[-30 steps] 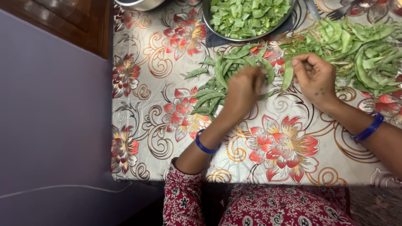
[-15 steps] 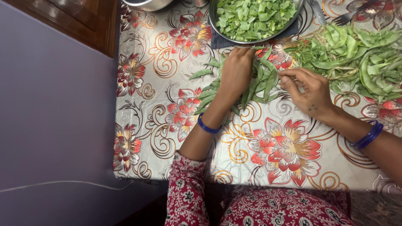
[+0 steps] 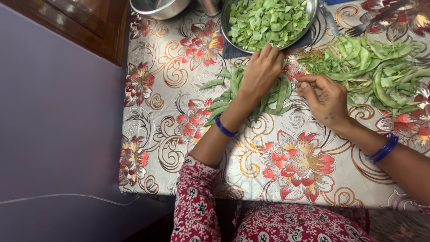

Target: The person is using their hands to snap the ends off green beans and break them into smaller pieces, placing the prepared pieces into a metal bowl.

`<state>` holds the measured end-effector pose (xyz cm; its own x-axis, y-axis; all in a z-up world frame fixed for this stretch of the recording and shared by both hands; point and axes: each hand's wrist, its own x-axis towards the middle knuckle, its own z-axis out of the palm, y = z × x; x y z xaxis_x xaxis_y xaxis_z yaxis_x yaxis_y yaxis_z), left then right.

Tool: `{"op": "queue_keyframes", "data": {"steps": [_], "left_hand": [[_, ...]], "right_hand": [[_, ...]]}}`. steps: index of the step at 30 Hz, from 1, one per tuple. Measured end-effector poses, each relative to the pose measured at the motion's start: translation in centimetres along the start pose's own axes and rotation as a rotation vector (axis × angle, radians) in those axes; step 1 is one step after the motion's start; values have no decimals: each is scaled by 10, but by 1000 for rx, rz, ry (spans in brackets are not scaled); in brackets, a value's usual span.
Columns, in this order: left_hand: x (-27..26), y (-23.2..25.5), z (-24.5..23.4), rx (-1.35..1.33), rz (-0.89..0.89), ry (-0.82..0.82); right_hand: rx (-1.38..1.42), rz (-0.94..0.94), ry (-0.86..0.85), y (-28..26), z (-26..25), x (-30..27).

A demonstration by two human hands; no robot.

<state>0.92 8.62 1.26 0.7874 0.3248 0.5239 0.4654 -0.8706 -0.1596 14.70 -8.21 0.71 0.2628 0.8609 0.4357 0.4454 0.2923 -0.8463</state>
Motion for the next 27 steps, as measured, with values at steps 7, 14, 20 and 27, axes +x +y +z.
{"op": "queue_keyframes", "data": {"steps": [7,14,20,27], "left_hand": [[24,2,-109,-82,-46,320],[28,33,-127,-778,-346,313],[8,41,-70,-1066,-665,102],[-17,42,-21,-1590,-852,92]], "right_hand": [[255,121,10,16,-2,3],[169,-40,126,-4,-17,8],[-483,-396,146,-31,-31,14],[-868,-540,102,-18,-24,9]]}}
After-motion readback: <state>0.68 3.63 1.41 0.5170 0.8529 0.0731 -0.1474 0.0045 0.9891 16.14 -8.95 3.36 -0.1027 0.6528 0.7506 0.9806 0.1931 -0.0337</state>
